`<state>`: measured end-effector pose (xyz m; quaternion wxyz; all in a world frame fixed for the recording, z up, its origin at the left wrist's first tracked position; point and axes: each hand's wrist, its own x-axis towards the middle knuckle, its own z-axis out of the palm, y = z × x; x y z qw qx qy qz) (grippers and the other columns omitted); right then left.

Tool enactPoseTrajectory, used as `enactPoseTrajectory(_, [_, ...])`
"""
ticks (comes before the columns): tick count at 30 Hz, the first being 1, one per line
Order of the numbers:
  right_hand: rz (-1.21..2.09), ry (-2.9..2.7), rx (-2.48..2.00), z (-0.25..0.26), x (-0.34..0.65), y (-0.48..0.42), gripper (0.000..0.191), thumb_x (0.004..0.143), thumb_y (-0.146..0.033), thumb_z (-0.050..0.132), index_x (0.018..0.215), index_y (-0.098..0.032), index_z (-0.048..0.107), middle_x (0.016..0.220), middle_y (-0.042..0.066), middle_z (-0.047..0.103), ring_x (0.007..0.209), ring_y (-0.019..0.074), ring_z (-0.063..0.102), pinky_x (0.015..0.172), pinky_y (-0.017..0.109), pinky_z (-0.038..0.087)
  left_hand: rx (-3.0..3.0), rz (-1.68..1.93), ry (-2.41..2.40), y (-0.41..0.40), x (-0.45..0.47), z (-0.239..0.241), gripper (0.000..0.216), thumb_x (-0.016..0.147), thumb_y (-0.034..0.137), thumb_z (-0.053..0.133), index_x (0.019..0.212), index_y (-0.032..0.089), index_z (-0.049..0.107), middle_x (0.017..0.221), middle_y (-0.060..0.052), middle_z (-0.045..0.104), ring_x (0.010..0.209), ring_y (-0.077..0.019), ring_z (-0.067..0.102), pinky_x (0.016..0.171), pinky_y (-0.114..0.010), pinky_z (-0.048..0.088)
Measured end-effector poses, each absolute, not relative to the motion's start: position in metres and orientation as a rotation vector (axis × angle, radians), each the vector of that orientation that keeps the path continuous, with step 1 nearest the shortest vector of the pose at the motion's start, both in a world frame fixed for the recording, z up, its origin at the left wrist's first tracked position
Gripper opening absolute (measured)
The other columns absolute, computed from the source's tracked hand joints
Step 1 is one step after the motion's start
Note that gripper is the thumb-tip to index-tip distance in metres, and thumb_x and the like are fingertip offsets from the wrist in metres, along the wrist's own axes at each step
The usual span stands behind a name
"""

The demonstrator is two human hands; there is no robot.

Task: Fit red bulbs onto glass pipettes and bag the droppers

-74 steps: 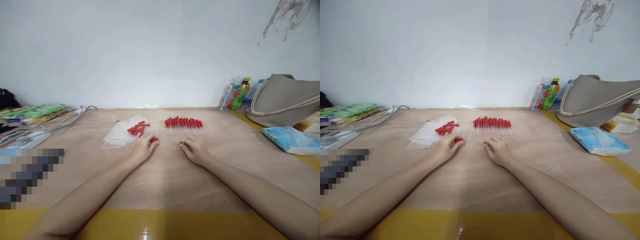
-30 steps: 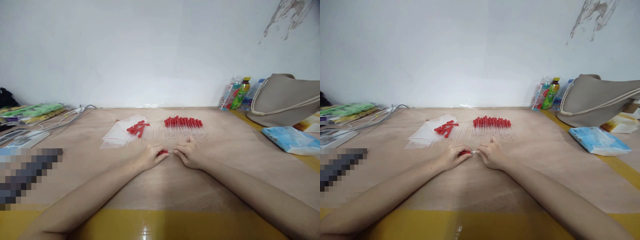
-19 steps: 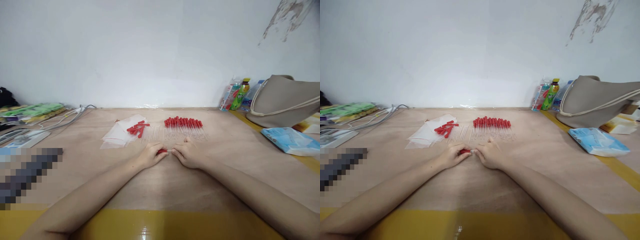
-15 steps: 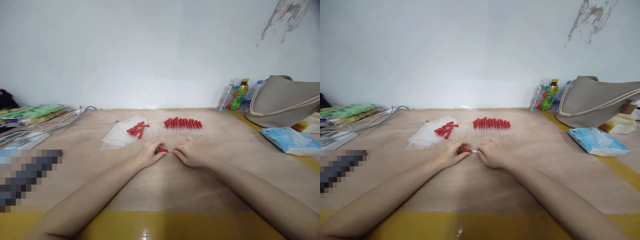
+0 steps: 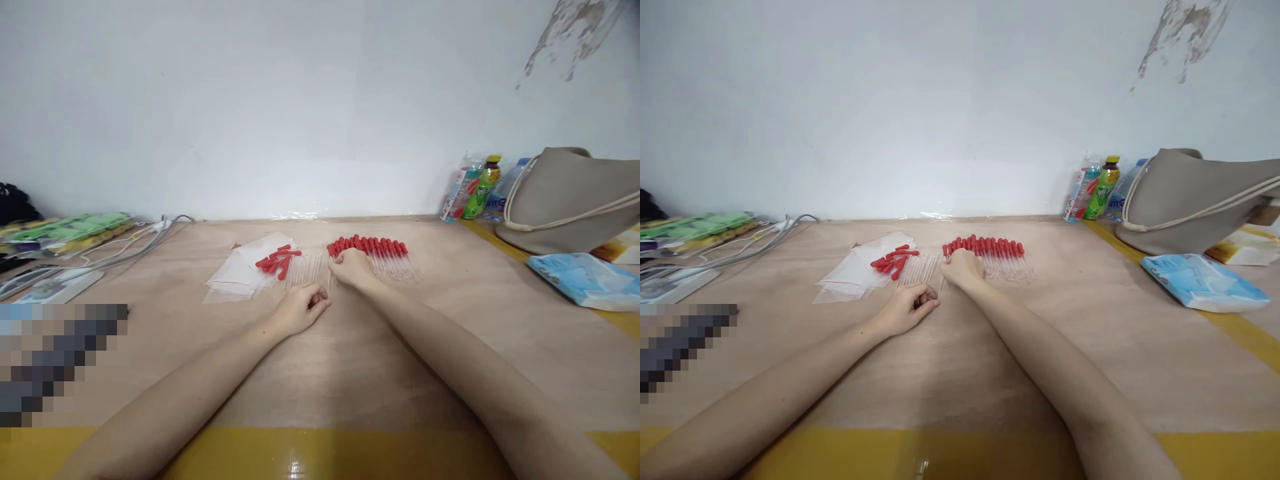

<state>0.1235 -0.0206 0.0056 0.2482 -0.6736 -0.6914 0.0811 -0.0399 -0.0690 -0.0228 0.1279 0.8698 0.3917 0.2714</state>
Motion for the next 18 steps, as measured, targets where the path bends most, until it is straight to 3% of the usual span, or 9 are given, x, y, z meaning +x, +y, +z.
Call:
enactPoseTrajectory(7, [0.084,-1.885,-1.986,-0.001,0.095,-0.004,0.027,0.076,-0.032,0.047,0.08,-0.012,0.065,0.083,0.016,0.067,0.079,0.0249,0.061,0.079,0.039,0.032,2.533,0.782,1.133,-0.069,-0.04,-0.022,0.011,0.079,0.026,0.052,0.078,0.017,0.057,0.063,0.001,0.051,0.059,-0.0106,0.047,0.055,-0.022,0.037])
enactPoseTrajectory(18, [-0.059,-2.099,-1.931,0.001,0.101,-0.034,0.027,0.08,-0.029,0.042,0.081,-0.013,0.063,0.083,0.014,0.066,0.079,0.024,0.06,0.08,0.04,0.026,2.576,0.889,1.282,-0.065,-0.047,-0.022,0.01,0.078,0.027,0.053,0.078,0.017,0.056,0.066,0.001,0.053,0.06,-0.0116,0.05,0.057,-0.023,0.039])
